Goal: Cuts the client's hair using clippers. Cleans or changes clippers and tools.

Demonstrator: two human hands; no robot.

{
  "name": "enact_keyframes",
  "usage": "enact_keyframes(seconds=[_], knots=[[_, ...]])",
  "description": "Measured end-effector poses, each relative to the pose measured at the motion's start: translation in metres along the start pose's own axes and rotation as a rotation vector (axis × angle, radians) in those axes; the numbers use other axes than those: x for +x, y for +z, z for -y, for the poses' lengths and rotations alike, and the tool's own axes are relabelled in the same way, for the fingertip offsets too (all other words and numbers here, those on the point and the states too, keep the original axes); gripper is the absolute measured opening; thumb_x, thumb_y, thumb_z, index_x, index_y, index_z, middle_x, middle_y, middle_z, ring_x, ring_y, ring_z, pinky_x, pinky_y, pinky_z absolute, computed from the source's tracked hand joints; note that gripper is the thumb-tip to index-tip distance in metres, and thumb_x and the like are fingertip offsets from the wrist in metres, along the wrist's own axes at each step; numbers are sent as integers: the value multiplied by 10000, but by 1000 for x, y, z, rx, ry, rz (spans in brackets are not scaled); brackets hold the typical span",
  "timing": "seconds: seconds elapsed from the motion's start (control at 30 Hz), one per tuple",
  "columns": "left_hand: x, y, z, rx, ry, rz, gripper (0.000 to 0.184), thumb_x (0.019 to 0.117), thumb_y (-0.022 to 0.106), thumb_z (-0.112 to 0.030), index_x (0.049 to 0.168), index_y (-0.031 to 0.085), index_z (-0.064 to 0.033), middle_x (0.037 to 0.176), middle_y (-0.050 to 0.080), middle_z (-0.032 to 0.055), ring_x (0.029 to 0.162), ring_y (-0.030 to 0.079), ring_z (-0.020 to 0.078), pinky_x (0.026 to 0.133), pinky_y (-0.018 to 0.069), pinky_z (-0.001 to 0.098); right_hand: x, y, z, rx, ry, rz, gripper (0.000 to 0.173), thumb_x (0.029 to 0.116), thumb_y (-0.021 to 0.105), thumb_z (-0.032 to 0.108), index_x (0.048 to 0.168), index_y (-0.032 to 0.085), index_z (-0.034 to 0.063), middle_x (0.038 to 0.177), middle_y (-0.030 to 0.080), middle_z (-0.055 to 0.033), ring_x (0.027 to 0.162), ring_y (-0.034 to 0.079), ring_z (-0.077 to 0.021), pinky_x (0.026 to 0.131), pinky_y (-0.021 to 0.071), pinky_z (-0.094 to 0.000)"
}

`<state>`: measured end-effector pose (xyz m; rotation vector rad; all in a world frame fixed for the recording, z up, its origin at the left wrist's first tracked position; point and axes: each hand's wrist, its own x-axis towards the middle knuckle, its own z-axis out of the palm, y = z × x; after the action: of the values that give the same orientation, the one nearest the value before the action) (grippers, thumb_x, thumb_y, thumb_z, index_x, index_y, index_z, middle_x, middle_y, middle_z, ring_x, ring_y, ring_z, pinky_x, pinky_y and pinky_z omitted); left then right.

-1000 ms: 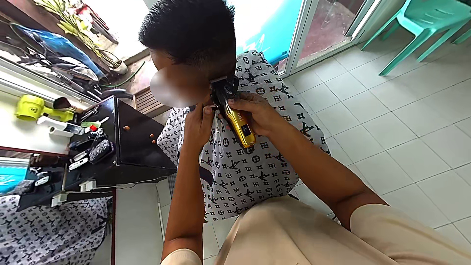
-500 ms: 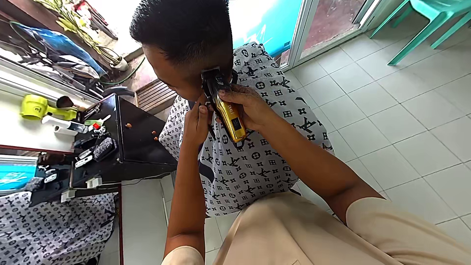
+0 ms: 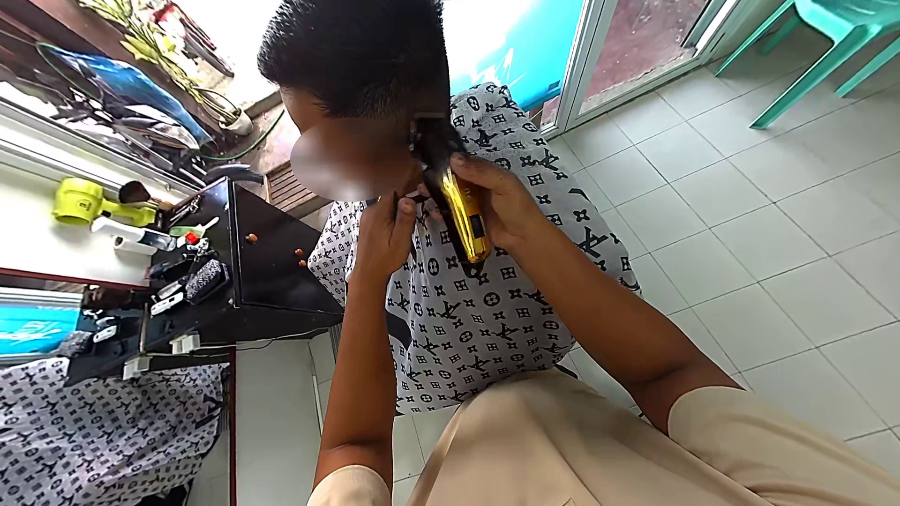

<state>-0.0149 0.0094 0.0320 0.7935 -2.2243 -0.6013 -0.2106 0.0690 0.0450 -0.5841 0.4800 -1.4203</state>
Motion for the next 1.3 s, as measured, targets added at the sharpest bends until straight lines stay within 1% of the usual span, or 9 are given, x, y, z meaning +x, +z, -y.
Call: enact_keyframes(seconds=[0.1, 0.13, 0.2, 0.33, 0.47, 0.63, 0.93, 1.07, 1.3], knots=[[16, -2, -19, 208, -37, 69, 738, 1062, 179, -629, 1578, 429, -166, 1094, 733, 121, 747, 675, 205, 645, 559, 445, -5, -8, 3, 42, -52, -26, 292, 1077, 463, 293, 1281, 522, 92, 1101, 676, -117, 968, 705, -222, 790, 623, -380], [18, -3, -23, 274, -71, 97, 734, 1055, 192, -640, 1586, 418, -187, 1104, 737, 133, 804, 706, 255, 678, 564, 503, -6, -10, 5, -1, -44, -39, 301, 1078, 464, 291, 1303, 510, 95, 1101, 670, -115, 972, 701, -227, 793, 623, -393], [18, -4, -25, 359, -110, 119, 750, 1046, 214, -654, 1554, 464, -163, 940, 731, 143, 738, 690, 306, 635, 534, 551, -10, -8, 10, -121, -16, -72, 290, 1065, 504, 254, 1300, 523, 84, 1049, 681, -108, 906, 709, -222, 761, 627, -402], [2, -8, -12, 369, -78, 68, 768, 1050, 192, -657, 1492, 525, -124, 704, 629, 100, 566, 581, 265, 540, 479, 507, -10, -5, 9, -198, 41, -60, 255, 1046, 553, 187, 1249, 531, 34, 997, 691, -132, 852, 723, -239, 738, 639, -407], [-11, -9, 12, 191, -59, 32, 781, 1065, 150, -631, 1456, 534, -74, 697, 580, 48, 586, 561, 163, 582, 508, 391, -5, 5, 3, -190, 55, -20, 214, 1021, 563, 123, 1208, 552, 19, 974, 682, -131, 818, 714, -236, 711, 635, -405], [-17, -2, 29, -50, -90, 1, 860, 1048, 110, -657, 1295, 564, 30, 692, 549, -43, 609, 540, 13, 633, 512, 229, 1, 15, -3, -188, 80, -12, 216, 1023, 568, 111, 1213, 545, 13, 973, 676, -130, 829, 707, -231, 743, 628, -398], [-19, 1, 34, -212, -111, -4, 769, 1053, 150, -651, 1216, 562, -22, 683, 529, -96, 612, 538, -12, 638, 515, 198, 4, 20, -7, -182, 48, -23, 257, 1017, 575, 92, 1255, 521, 12, 998, 679, -137, 836, 715, -240, 740, 632, -408], [-18, 2, 32, -225, -116, -9, 763, 1069, 163, -619, 1354, 531, -14, 694, 540, -112, 625, 540, -23, 650, 517, 190, 5, 20, -6, -182, 66, -35, 257, 1017, 580, 109, 1247, 526, 7, 1002, 677, -148, 845, 714, -253, 752, 631, -423], [-19, 4, 36, -263, -83, -17, 712, 1077, 186, -601, 1303, 545, -28, 699, 535, -117, 624, 534, -29, 640, 507, 183, 5, 21, -8, -200, 39, -33, 271, 1012, 592, 103, 1255, 519, 7, 1017, 679, -148, 859, 715, -251, 754, 631, -423]])
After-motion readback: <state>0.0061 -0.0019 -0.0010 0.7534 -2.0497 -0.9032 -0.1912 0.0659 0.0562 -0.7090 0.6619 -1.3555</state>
